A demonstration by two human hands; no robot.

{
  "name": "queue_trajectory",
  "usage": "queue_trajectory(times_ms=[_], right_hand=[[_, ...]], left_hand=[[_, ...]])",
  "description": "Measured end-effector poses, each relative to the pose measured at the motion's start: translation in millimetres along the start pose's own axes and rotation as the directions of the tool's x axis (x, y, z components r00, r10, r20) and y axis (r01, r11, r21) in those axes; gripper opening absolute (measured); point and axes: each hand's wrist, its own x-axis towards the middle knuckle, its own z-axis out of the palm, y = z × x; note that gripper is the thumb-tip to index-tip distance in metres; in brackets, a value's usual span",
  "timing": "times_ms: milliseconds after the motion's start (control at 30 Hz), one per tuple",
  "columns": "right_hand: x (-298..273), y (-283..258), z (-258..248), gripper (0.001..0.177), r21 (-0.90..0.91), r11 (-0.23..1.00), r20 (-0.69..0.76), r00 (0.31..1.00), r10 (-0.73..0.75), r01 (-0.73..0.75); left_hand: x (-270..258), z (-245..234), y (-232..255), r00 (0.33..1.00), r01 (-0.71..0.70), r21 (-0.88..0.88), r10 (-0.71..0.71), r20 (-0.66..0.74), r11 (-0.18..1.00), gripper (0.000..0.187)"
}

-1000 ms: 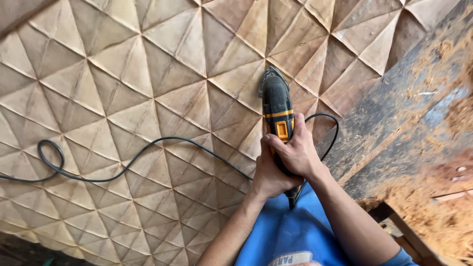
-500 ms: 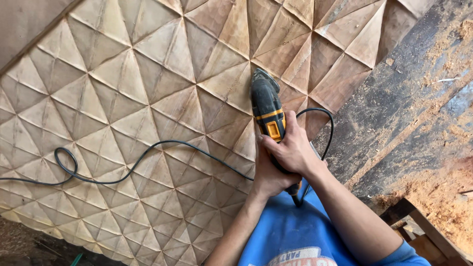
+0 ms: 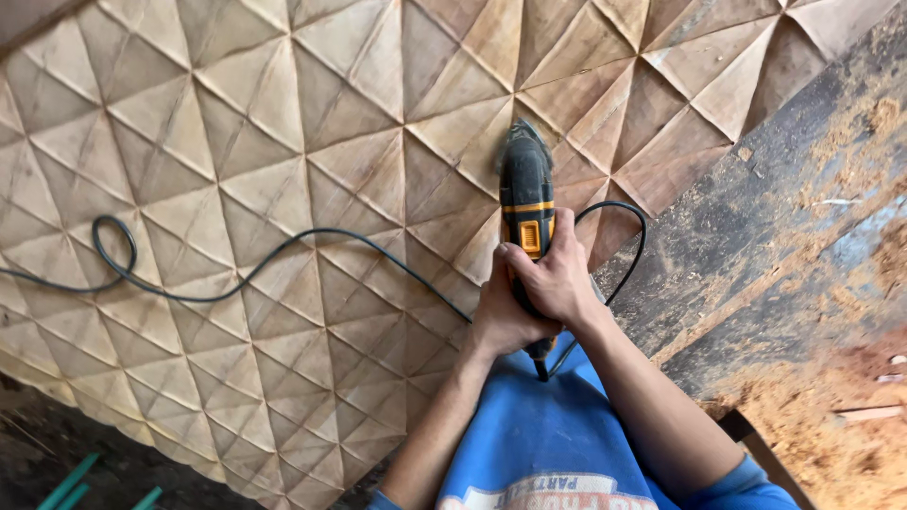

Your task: The person uses an electric sander to smooth the surface of a large wooden panel featuring a geometric triangular pattern. The person moves the sander systematically across the panel, occasionally adjusting their position and the tool's orientation to cover different areas.

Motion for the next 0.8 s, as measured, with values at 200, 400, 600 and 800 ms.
queue_trajectory(times_ms=[200,400,600,800], right_hand=[[-13.0,27.1,-0.8,0.060,0.389,0.908,0.011,0.985,-0.173,0.155],[-51.7,36.0,-55.1,0.042,0.596,0.803,-0.045,0.999,0.026,0.005],[-88.4,34.8,-86.2,0.038,0.545,0.819,-0.152,0.982,-0.115,0.181],[-99.0,18.1,-103.5,0.036,0.644,0.756,-0.073,0.993,-0.093,0.118]], left_hand=[[-25.7,5.8,10.0,0.970,-0.187,0.132,0.204,-0.129,0.973,0.104],[-48.6,23.9,23.2,0.968,-0.246,0.317,0.246,0.040,0.916,0.122],[-74.9,50.8,12.6,0.859,-0.495,0.338,0.510,0.050,0.801,0.115],[-55.9,56.1,-24.5,0.802,-0.587,0.207,0.597,0.018,0.783,0.089]])
